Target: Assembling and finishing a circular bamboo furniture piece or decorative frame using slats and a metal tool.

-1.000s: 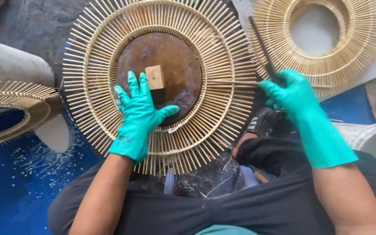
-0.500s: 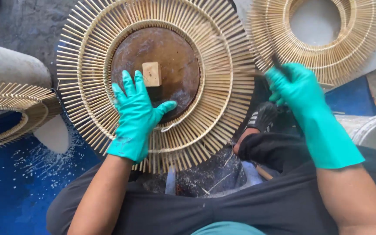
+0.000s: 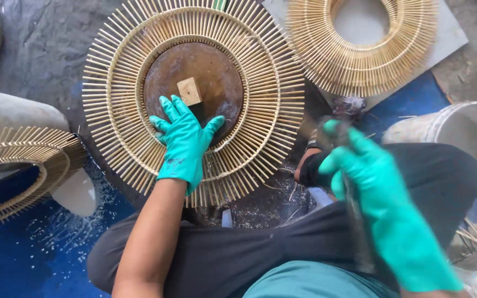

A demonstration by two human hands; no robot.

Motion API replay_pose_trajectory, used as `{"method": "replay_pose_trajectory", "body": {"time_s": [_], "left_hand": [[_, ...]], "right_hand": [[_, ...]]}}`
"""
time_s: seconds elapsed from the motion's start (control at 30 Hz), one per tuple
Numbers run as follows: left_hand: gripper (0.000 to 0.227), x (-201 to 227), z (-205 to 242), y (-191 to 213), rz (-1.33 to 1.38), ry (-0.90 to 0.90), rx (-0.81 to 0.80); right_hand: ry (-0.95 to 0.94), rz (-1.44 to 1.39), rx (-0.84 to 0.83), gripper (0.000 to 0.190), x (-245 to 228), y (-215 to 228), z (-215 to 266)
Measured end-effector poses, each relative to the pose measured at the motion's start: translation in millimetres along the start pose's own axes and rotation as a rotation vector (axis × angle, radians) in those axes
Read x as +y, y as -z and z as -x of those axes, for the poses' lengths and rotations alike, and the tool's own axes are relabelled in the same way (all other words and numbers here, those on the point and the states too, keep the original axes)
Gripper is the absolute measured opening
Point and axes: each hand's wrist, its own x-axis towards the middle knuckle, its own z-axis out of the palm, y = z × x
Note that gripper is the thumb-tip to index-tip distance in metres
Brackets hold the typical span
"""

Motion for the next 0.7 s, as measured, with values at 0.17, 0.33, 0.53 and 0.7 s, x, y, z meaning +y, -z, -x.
{"method": "replay_pose_trajectory", "body": {"time_s": [0.17,0.33,0.53,0.7], "left_hand": [[0.132,-4.8,7.0,2.8,0.026,-0.036,0.04],[0.131,-5.1,2.4,0.6,0.039,-0.038,0.059],[0.131,-8.0,-1.6,2.4,0.025,-0.044,0.043],[0.131,-13.1,-1.9,-1.3,0.044,-0.071,0.042]], "right_hand": [[-0.079,-0.021,-0.016,0.055,35.9,-13.9,5.5],[-0.135,-0.077,-0.04,0.056,53.5,-23.4,-12.1],[-0.174,0.044,-0.105,0.051,40.4,-23.1,-20.8],[-0.151,0.015,-0.158,0.044,49.5,-12.0,-39.3]]}}
